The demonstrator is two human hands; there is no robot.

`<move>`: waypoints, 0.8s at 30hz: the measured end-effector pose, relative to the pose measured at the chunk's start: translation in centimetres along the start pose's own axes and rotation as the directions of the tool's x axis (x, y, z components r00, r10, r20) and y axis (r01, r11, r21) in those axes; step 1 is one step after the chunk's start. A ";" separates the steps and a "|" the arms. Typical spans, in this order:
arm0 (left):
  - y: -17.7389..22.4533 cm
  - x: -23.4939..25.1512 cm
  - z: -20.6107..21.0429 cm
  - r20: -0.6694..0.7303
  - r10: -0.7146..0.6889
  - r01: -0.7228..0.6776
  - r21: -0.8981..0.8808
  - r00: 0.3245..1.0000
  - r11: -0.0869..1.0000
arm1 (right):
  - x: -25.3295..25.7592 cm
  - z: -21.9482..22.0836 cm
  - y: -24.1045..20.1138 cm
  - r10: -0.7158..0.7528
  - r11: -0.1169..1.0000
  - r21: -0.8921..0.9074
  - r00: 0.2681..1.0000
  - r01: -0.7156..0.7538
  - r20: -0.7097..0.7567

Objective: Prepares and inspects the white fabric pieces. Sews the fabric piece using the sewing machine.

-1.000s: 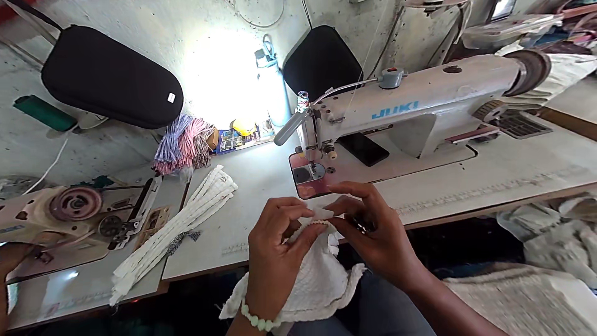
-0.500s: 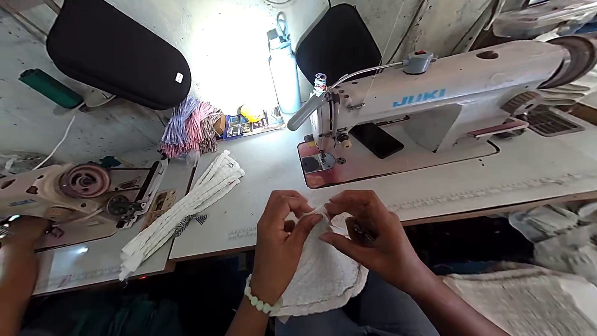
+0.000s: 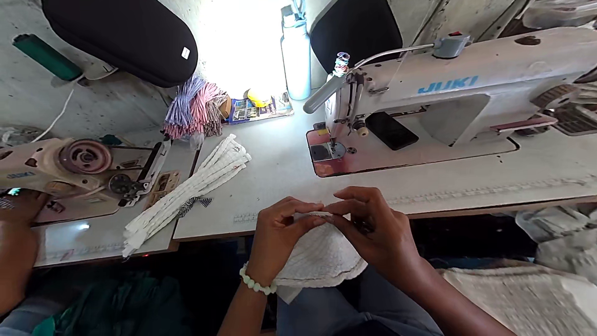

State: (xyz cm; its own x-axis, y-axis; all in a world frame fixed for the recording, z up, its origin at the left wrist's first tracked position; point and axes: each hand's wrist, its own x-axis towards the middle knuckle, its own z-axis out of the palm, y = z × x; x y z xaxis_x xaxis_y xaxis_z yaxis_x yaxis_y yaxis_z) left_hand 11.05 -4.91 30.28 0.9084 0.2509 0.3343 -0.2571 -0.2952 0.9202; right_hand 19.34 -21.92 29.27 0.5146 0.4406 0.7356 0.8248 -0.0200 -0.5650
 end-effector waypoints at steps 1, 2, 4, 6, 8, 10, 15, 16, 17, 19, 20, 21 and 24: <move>-0.1 -0.1 -0.2 -0.044 0.015 -0.015 0.012 0.999 1.000 | -0.1 0.3 0.0 -0.016 0.998 -0.055 1.000 0.015 -0.008; -0.1 -0.3 -0.5 -0.090 0.020 -0.018 0.025 0.996 1.000 | -0.3 0.6 -0.1 -0.040 0.992 -0.117 0.999 0.037 -0.023; -0.1 -0.5 -1.9 -0.204 -0.011 0.018 0.032 0.979 0.999 | -1.1 1.1 -0.9 -0.106 0.978 -0.182 0.994 0.097 -0.039; -0.4 -0.6 -3.9 -0.298 -0.065 0.072 0.011 0.952 0.997 | -3.0 2.2 -2.1 -0.187 0.979 -0.080 0.982 0.190 0.038; -1.0 -0.5 -5.9 -0.344 -0.106 0.116 0.009 0.933 0.993 | -6.3 4.7 -3.2 -0.267 0.960 0.167 0.915 0.225 0.302; -1.4 -0.4 -7.4 -0.371 -0.114 0.139 0.041 0.921 0.989 | -9.8 8.3 -3.3 -0.287 0.938 0.341 0.677 0.056 0.678; -0.2 1.2 -9.1 -0.422 0.033 0.025 0.131 0.906 0.991 | -12.8 18.3 -0.5 -0.027 0.990 0.045 0.129 -0.133 0.991; 0.4 1.5 -9.3 -0.421 0.081 -0.017 0.153 0.903 0.988 | -12.6 18.8 -0.1 0.065 0.984 -0.027 0.215 -0.177 0.975; 1.1 1.7 -9.5 -0.417 0.129 -0.059 0.176 0.900 0.983 | -11.2 18.2 -0.2 0.200 0.958 -0.124 0.290 -0.258 0.936; 2.3 1.8 -10.1 -0.412 0.214 -0.135 0.213 0.886 0.968 | -7.2 16.2 -0.8 0.418 0.820 -0.241 0.256 -0.519 0.871; 2.8 1.6 -10.7 -0.405 0.248 -0.164 0.230 0.880 0.959 | -7.5 16.3 -0.1 0.387 0.831 -0.182 0.311 -0.526 0.868; 3.2 1.4 -11.3 -0.398 0.271 -0.182 0.247 0.877 0.952 | -8.3 16.7 0.6 0.321 0.866 -0.137 0.322 -0.481 0.891; 3.6 0.3 -13.6 -0.381 0.321 -0.222 0.282 0.867 0.933 | -12.3 17.1 1.0 0.167 0.966 -0.108 0.250 -0.234 0.954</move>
State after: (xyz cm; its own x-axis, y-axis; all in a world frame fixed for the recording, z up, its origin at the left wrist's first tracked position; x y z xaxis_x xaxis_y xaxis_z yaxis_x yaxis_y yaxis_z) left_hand 5.94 6.68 36.45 0.5792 0.4741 0.6632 -0.3490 -0.5910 0.7273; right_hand 9.78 -12.02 13.28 0.0434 0.9628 -0.2669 0.7021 -0.2194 -0.6774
